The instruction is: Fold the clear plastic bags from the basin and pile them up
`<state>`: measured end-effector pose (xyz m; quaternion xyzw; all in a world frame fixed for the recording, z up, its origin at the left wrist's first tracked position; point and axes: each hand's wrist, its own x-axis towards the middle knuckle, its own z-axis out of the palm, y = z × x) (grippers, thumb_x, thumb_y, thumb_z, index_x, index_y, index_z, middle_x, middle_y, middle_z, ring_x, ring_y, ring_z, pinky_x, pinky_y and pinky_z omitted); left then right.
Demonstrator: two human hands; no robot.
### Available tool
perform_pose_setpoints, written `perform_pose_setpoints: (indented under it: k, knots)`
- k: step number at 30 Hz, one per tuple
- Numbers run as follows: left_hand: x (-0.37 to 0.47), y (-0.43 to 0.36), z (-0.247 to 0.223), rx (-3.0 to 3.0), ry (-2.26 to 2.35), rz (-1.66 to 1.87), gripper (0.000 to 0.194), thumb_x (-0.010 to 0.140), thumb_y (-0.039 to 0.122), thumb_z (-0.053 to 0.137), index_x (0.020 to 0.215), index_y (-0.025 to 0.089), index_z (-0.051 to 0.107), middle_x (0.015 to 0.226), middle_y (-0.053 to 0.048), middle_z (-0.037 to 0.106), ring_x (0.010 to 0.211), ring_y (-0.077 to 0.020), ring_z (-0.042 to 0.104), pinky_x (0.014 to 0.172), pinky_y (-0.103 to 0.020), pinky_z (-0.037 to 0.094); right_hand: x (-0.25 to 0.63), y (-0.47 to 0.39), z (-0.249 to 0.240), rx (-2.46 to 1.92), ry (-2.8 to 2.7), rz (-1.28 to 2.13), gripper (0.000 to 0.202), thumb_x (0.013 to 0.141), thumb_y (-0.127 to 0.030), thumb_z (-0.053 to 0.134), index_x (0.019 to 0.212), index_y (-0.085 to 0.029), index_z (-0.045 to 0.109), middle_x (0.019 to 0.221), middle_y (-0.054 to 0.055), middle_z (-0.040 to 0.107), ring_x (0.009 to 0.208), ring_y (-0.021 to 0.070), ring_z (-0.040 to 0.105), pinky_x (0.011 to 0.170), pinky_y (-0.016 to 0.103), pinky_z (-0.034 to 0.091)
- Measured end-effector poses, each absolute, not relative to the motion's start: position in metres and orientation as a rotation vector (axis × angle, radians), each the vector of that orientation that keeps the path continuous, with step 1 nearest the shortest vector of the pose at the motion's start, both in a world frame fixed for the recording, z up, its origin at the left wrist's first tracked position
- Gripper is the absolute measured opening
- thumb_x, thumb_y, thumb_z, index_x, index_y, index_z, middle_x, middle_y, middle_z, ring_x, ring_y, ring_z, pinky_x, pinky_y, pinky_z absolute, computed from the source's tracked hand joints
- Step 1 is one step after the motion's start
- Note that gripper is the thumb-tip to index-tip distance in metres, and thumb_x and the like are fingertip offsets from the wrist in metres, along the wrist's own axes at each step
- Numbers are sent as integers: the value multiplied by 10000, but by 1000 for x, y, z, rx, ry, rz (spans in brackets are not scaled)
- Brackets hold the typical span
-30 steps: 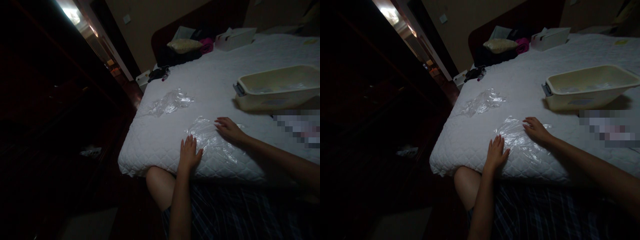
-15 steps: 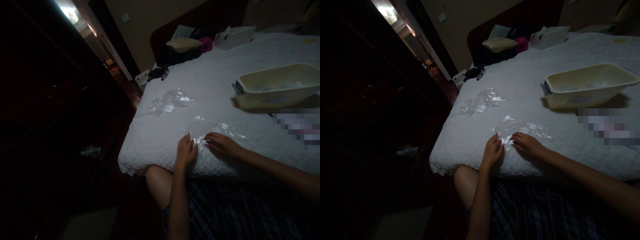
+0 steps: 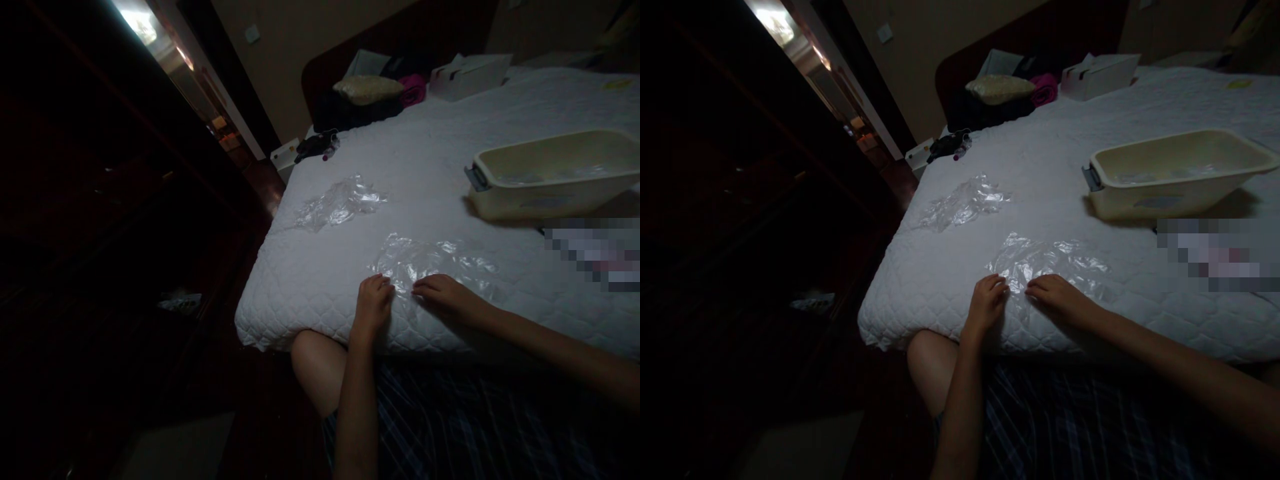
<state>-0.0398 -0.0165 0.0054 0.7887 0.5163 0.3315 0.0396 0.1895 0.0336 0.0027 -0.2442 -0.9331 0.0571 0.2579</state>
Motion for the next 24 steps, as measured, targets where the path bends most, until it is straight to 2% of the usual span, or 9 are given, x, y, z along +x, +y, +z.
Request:
perform_pose_setpoints:
  k: [4, 8, 15, 20, 22, 24]
  knots:
    - [-36, -18, 11, 2458, 1597, 946, 162, 859, 128, 584, 995, 185, 651, 1067, -68, 658, 1041, -204, 582, 915, -380, 489, 186, 30, -9, -649, -2547, 127, 291, 903, -185, 458, 1122, -203, 649, 1041, 109, 687, 938, 224, 629, 797, 388, 488]
    - [-34, -18, 13, 2484, 1629, 866, 106, 873, 150, 577, 911, 184, 669, 991, -61, 663, 974, -198, 587, 878, -355, 485, 182, 27, -10, -664, -2535, 149, 267, 919, -215, 446, 1090, -188, 649, 995, 101, 696, 889, 216, 637, 775, 374, 493]
    - [-34, -16, 10, 2426, 1650, 832, 91, 882, 227, 593, 886, 184, 673, 971, -56, 661, 968, -196, 583, 885, -347, 471, 176, 20, 1, -821, -2451, 307, 274, 905, -363, 496, 1049, -199, 661, 939, 92, 707, 869, 216, 652, 802, 381, 484]
    - [-34, -18, 12, 2374, 1648, 853, 88, 888, 234, 583, 883, 190, 659, 995, -53, 654, 989, -191, 578, 904, -345, 467, 177, 19, 1, -796, -2482, 299, 466, 821, -525, 593, 1144, -190, 622, 984, 106, 702, 907, 244, 651, 819, 408, 468]
    - [-34, -18, 14, 2360, 1642, 866, 84, 891, 219, 571, 885, 188, 648, 997, -55, 651, 993, -191, 575, 914, -347, 465, 177, 17, 1, -794, -2477, 261, 494, 813, -533, 600, 1154, -176, 613, 1029, 124, 689, 951, 260, 638, 827, 418, 471]
    - [-33, -19, 15, 2347, 1631, 880, 76, 890, 203, 562, 890, 188, 636, 995, -54, 647, 1000, -193, 570, 920, -352, 465, 175, 15, 2, -816, -2454, 234, 441, 843, -490, 575, 1145, -171, 617, 1067, 140, 672, 980, 265, 624, 830, 420, 479]
